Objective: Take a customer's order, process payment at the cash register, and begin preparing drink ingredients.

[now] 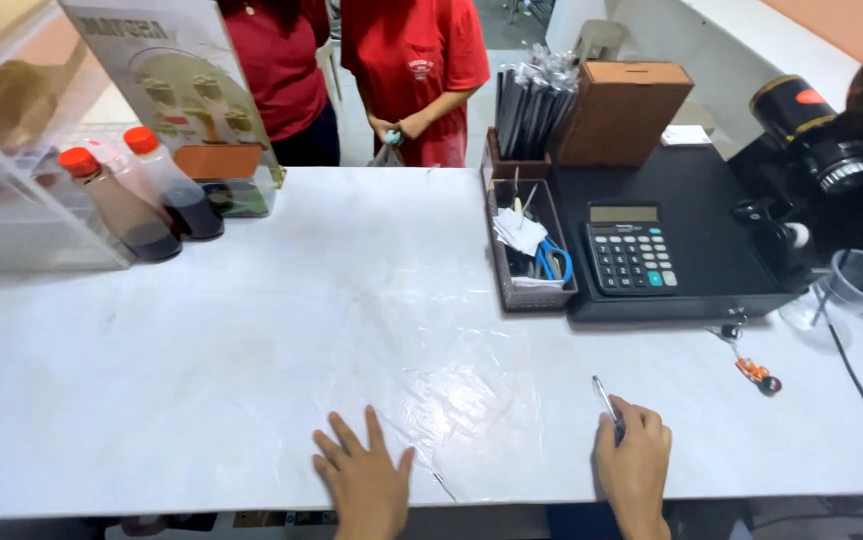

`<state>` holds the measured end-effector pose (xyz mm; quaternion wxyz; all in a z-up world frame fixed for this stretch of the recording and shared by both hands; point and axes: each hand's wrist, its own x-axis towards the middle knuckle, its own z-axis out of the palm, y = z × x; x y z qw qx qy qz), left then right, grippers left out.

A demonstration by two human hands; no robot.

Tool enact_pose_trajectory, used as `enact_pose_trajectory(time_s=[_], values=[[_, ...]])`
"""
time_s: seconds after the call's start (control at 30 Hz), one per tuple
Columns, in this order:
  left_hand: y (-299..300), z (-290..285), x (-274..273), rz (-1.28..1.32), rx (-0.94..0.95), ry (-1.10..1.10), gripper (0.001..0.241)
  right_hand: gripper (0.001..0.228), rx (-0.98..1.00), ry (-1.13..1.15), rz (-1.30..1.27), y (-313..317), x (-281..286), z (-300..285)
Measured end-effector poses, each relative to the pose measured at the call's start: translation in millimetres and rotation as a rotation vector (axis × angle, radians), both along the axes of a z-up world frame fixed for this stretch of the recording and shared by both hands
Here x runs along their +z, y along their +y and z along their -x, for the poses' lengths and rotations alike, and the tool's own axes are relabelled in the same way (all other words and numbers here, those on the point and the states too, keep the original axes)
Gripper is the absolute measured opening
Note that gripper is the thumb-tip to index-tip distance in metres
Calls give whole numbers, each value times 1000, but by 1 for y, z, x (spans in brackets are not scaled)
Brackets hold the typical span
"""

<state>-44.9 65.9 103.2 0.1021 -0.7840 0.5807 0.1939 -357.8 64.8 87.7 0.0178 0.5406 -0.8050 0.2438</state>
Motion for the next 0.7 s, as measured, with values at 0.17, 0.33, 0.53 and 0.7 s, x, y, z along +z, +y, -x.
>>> enact_pose_trajectory(time_s=[0.17, 0.33, 0.53, 0.7], values=[[11, 45, -10, 29, -115, -21, 84, 27, -48, -207, -74, -8, -16, 26], [18, 42, -34, 397, -132, 22, 84, 53, -66, -1439, 137, -20, -12, 47], [19, 40, -59, 792, -128, 46, 82, 76, 103, -1505, 169, -9, -2, 44], [21, 41, -58, 850, -144, 55, 81, 71, 123, -1520, 267, -12, -27, 50]])
